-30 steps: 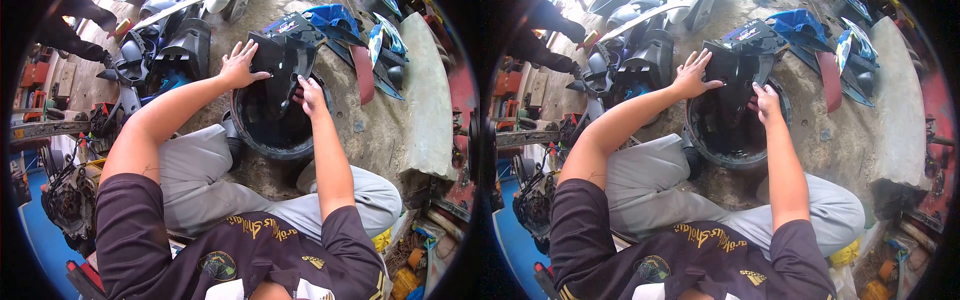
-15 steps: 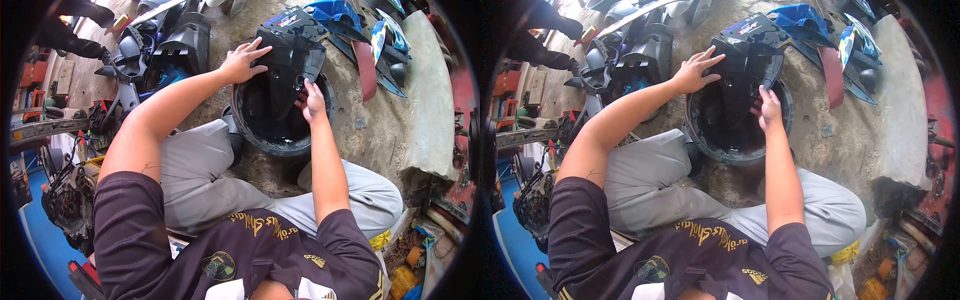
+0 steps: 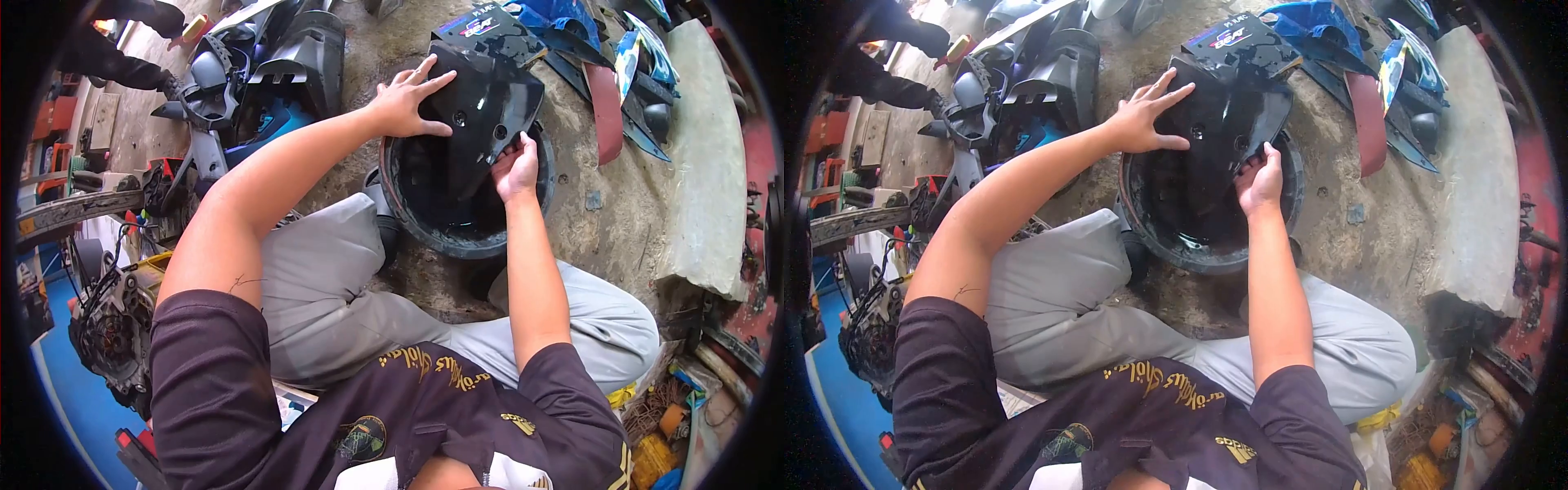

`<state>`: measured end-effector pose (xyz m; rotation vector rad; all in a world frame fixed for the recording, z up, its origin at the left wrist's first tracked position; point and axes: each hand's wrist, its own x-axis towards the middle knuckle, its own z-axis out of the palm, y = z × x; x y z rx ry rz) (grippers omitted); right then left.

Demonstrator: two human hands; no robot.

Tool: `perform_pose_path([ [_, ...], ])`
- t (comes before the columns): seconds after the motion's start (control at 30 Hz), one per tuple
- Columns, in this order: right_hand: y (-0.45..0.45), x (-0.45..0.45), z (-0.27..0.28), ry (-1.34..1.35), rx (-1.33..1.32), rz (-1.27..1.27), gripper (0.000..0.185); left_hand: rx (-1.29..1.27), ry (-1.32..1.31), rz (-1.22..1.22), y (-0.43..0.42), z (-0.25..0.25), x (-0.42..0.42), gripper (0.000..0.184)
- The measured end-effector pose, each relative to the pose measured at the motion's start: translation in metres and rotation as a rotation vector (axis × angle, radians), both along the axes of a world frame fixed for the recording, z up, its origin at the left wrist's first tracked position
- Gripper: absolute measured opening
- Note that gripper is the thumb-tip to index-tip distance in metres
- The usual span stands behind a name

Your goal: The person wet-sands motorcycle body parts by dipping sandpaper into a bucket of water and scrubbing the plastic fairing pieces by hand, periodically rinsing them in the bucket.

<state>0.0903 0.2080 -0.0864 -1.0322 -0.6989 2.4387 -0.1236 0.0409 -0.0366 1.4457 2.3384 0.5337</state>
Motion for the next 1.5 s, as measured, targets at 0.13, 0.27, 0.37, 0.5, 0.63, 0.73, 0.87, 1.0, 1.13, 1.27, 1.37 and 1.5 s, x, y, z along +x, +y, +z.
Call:
perform_pose_path([
  [0.13, 0.009, -0.002, 0.000, -0.091, 0.116, -0.050, 0.030, -0.031, -0.105, 0.037, 0.005, 0.003, -0.002, 0.118],
  [0.27, 0.012, -0.004, 0.008, -0.115, 0.142, -0.061, 0.021, -0.047, -0.107, 0.014, 0.005, 0.006, -0.003, 0.120],
  [0.37, 0.010, -0.004, 0.011, -0.112, 0.126, -0.059, 0.020, -0.049, -0.113, 0.016, 0.005, 0.005, -0.004, 0.120],
  [0.5, 0.014, 0.001, 0.002, -0.142, 0.104, 0.005, 0.024, -0.020, -0.112, 0.014, 0.005, 0.000, -0.007, 0.115],
  [0.63, 0.013, 0.003, 0.000, -0.147, 0.050, -0.047, 0.035, 0.028, -0.093, 0.005, 0.003, -0.002, -0.004, 0.105],
  [0.73, 0.015, 0.005, -0.024, -0.232, -0.075, -0.091, 0.041, 0.022, -0.058, 0.003, 0.002, 0.000, -0.003, 0.103],
  [0.87, 0.026, -0.002, -0.085, -0.494, 0.017, 0.167, 0.041, 0.112, -0.082, -0.002, 0.004, -0.021, -0.012, 0.102],
  [1.0, 0.030, -0.002, -0.156, -0.510, 1.029, 0.861, 0.050, 0.161, -0.109, -0.022, 0.004, -0.023, -0.014, 0.102],
  [1.13, 0.010, 0.000, -0.202, -0.212, 1.481, 0.966, 0.064, 0.181, -0.143, -0.048, 0.006, -0.022, -0.018, 0.100],
  [1.27, -0.001, 0.008, -0.196, -0.400, 1.283, 1.076, 0.070, 0.228, -0.147, -0.062, 0.004, -0.022, -0.015, 0.099],
  [1.37, 0.018, 0.016, -0.206, -0.554, 1.277, 1.095, 0.064, 0.209, -0.148, -0.066, 0.004, -0.018, -0.013, 0.101],
  [1.5, 0.039, 0.009, -0.190, -1.101, 1.359, 1.269, 0.046, 0.167, -0.089, -0.028, 0.003, -0.009, -0.004, 0.110],
])
